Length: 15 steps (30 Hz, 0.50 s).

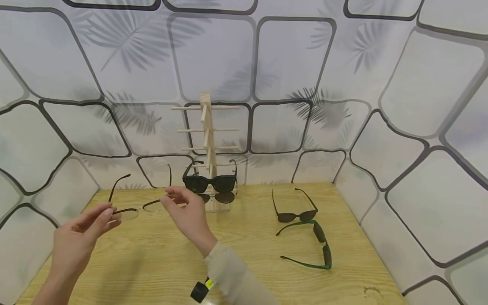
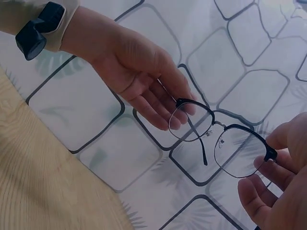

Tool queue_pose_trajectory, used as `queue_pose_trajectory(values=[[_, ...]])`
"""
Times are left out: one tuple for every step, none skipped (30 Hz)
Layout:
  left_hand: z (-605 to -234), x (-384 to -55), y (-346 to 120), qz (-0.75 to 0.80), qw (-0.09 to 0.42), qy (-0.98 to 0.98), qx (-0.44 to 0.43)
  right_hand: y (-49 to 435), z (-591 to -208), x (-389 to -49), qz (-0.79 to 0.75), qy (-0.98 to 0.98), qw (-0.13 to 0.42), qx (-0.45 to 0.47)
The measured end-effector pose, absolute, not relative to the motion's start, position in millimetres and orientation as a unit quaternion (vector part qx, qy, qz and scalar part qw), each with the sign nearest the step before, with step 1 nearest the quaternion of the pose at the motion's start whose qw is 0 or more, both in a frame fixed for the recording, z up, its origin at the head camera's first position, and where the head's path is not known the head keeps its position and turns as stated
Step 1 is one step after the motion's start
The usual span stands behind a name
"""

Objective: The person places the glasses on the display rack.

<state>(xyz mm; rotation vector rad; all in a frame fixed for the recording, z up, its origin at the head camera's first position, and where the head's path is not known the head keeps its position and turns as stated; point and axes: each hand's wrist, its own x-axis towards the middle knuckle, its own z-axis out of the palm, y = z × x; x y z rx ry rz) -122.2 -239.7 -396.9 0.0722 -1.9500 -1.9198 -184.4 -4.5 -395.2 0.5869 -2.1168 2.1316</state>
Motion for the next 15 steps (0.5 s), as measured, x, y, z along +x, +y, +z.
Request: queue_pose_trajectory(values=[[-396,-123,-238,-0.691,0.203,-0.694,0.019,-3,-394,-184,0.697,-0.690,0.040,0.191],[-394,-123,-237,-0.691,0.205,-0.693,0.014,-2,-392,-184,0.699,-0.688,0.042,0.191],[-393,-124,-236,-0.692,0.204,-0.692,0.009,0,-391,-184,0.699,-0.688,0.044,0.190],[-391,-125,-235,-0.692,0.202,-0.693,0.004,2,-390,-184,0.701,-0.686,0.046,0.190],[-390,-125,-234,-0.693,0.200,-0.692,0.000,3,-389,-184,0.701,-0.685,0.049,0.190],[-388,-126,-233,-0.692,0.200,-0.694,-0.002,5,-387,-184,0.703,-0.683,0.052,0.191],[-387,-127,-232,-0.692,0.199,-0.694,-0.004,6,-386,-184,0.705,-0.681,0.055,0.191],[-385,-127,-230,-0.690,0.199,-0.696,-0.005,7,-385,-184,0.706,-0.679,0.060,0.192],[-383,-128,-229,-0.688,0.199,-0.698,-0.007,9,-384,-183,0.707,-0.678,0.062,0.192],[-382,-129,-228,-0.686,0.201,-0.699,-0.009,10,-382,-183,0.708,-0.677,0.065,0.192],[-380,-129,-227,-0.685,0.202,-0.699,-0.011,12,-381,-183,0.709,-0.675,0.069,0.192],[-379,-130,-225,-0.684,0.203,-0.700,-0.013,13,-380,-182,0.710,-0.674,0.071,0.191],[-378,-131,-224,-0.681,0.203,-0.703,-0.017,15,-379,-182,0.710,-0.674,0.074,0.191],[-376,-131,-223,-0.679,0.204,-0.705,-0.020,16,-378,-181,0.710,-0.674,0.077,0.191],[-375,-132,-222,-0.678,0.204,-0.706,-0.024,18,-377,-181,0.710,-0.674,0.079,0.190]])
